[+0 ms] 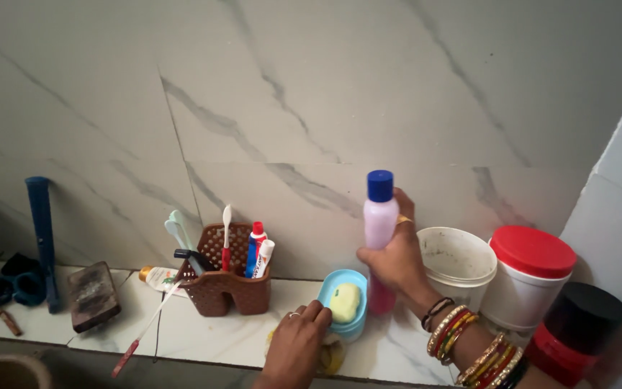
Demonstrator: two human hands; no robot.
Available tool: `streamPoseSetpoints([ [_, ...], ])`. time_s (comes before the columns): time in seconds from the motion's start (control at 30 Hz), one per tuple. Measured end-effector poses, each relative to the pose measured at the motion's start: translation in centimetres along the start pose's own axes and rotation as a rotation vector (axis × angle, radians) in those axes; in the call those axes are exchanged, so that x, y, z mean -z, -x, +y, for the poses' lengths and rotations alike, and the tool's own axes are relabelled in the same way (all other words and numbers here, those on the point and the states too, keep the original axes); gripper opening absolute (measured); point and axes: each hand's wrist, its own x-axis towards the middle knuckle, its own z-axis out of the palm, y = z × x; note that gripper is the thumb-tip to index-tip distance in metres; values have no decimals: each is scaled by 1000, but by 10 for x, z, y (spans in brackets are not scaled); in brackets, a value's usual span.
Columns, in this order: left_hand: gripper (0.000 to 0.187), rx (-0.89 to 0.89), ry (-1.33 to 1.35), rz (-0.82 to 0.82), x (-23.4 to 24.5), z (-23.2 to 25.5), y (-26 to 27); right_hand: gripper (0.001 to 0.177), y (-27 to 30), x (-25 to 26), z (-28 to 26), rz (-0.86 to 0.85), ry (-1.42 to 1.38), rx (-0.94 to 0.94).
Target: The person refills a red spray bottle with liquid from a larger pink bottle, then wipes the red bottle and surrounding countertop with a cloth. They move a toothbrush holder, wipe the counter, and clean a green plastic cup with a cloth and water from a bucket.
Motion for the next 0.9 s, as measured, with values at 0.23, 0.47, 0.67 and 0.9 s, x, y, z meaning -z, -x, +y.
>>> streamPoseSetpoints([
  [0.23, 34, 50, 54, 54, -19, -2, 0, 81, 2, 3, 5, 90, 115, 19],
  [0.47, 40, 15, 55, 147, -29, 0, 1, 70, -10, 1, -5, 209, 113, 242],
  [0.67, 43, 49, 129, 157, -36, 14, -2, 55, -21, 10, -17, 212, 133, 193],
  [0.9, 41, 49, 43, 208, -37, 24, -3, 55, -24, 11, -17, 174, 164, 204],
])
